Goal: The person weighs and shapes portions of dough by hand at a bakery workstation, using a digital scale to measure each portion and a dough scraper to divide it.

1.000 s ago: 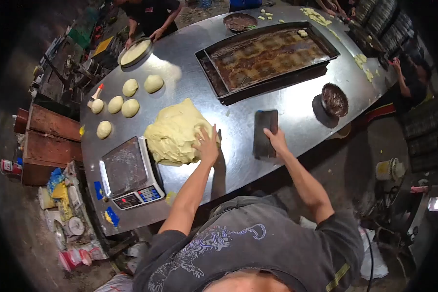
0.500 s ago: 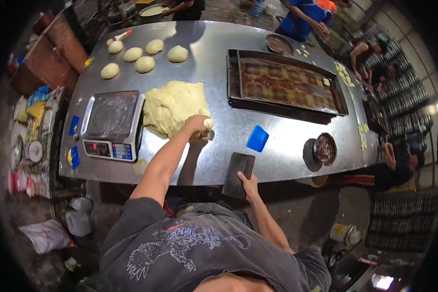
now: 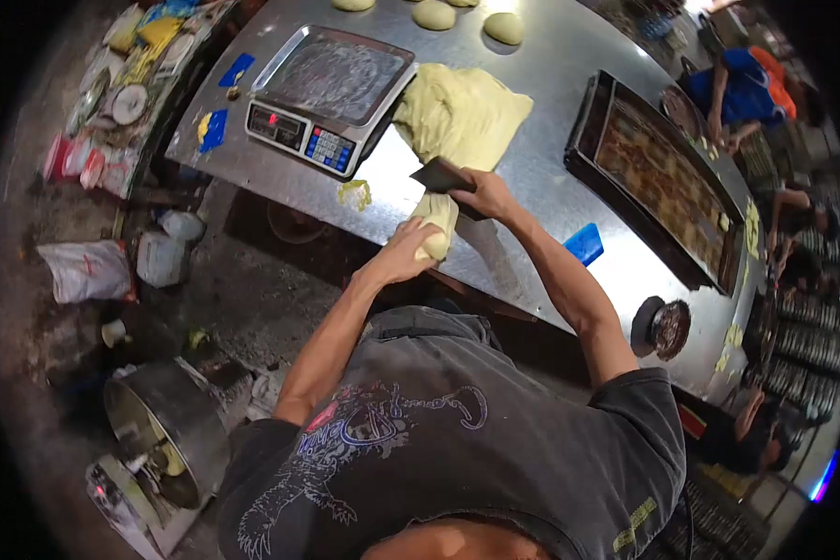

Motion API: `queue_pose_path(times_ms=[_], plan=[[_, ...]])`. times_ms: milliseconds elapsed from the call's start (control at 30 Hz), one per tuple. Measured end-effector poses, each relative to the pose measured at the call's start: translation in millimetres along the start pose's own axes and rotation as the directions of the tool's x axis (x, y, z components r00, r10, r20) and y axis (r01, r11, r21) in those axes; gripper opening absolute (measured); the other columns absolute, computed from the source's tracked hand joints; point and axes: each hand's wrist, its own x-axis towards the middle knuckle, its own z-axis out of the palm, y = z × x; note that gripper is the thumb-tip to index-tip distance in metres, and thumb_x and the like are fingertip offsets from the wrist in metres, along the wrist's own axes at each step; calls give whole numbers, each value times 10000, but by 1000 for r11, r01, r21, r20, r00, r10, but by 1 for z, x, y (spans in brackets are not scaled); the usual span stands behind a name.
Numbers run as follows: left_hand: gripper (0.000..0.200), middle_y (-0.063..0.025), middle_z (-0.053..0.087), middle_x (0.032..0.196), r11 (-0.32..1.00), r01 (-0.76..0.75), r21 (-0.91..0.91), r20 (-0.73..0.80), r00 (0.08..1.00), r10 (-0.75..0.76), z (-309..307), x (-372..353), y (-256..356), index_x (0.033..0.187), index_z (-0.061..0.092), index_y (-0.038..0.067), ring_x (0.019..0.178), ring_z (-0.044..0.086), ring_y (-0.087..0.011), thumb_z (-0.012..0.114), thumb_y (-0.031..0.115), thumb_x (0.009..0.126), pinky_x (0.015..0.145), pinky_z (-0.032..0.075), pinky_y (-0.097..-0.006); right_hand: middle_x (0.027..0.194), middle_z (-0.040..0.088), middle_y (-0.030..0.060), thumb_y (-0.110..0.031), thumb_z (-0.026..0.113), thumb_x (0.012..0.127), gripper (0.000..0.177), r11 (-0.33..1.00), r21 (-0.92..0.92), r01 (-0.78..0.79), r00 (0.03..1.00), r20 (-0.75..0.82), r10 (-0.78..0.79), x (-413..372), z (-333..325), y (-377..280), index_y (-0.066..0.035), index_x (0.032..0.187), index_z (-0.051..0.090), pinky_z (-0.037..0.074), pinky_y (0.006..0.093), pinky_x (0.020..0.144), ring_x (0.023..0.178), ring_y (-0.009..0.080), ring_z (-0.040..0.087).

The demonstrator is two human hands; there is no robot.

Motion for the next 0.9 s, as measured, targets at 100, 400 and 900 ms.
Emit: queue_pose_path(times_ms=[100,400,900], plan=[[581,-234,473,1305,995,39,-94,38,999,-36,9,-26,-5,1296,587,135,1262,440,-451,773,322,778,1059,377,-507,902,676,254,-431,746,831,524,976,-214,38,983,184,2,23,53,4,-22,1136,626,517,504,770,893,442,661],[652,-93,641,1269,991,-76,-108,-293,955,41,-121,-26,42,1420,480,81,1178,588,-202,667,404,886,1145,102,-473,988,679,280,-407,804,803,592,932,279,-234,971,24,237,16,121,32,40,1133,599,507,454,824,974,422,664],[731,-192,268,1588,909,104,404,-732,632,253,-219,149,-55,1554,264,141,1388,341,-484,625,243,927,1118,193,-658,1022,696,140,-297,794,850,509,554,676,-486,608,-194,770,-60,77,-49,44,1182,614,507,361,858,935,216,646]])
